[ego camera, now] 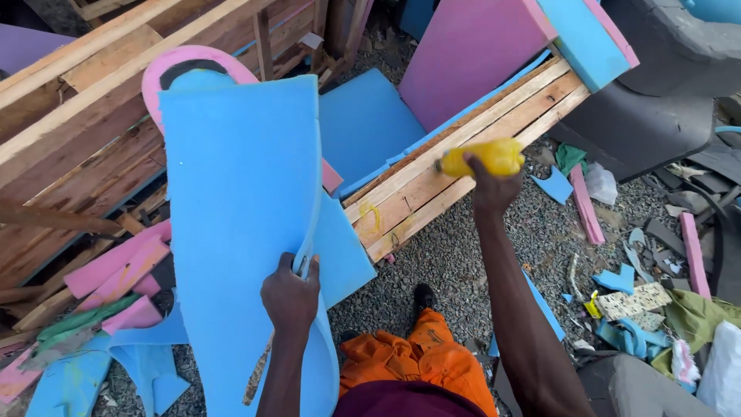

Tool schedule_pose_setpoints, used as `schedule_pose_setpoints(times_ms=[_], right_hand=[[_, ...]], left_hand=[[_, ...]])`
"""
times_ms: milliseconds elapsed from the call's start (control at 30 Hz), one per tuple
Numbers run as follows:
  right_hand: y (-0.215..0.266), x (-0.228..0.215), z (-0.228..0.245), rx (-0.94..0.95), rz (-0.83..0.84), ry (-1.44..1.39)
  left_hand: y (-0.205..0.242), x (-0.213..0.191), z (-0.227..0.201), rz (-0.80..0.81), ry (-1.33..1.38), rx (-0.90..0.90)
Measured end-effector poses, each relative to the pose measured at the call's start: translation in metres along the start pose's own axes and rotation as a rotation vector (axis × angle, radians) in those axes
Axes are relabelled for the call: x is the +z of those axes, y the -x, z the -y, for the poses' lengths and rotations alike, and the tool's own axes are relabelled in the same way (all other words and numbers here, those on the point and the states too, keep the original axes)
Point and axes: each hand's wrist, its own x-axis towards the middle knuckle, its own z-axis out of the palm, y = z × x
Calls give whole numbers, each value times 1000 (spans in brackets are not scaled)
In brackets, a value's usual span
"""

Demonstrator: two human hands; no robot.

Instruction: Cutting foam sheets to size and applying adhesive to wooden furniture frames for reupholstery.

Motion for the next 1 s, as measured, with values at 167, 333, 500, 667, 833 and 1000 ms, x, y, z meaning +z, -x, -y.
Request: schedule_pose_setpoints(times_ms=[167, 333, 500, 667, 833, 1000], right_hand=[[-24, 48, 38, 497, 156, -215], [-37, 71, 44, 573, 103, -124], [-10, 96, 65, 661, 412, -158], [-18, 105, 58, 577, 264, -103], [25, 129, 87, 720, 542, -157], [-31, 95, 20, 509, 358, -49]], left_hand=[[-2, 1, -4, -10, -4, -9], [-1, 10, 4, -23, 12, -26], [-3, 22, 8, -54, -11, -25], [-2, 23, 13, -85, 2, -9], [-2, 21, 9, -56, 15, -45], [-1, 21, 11, -35, 18, -68]])
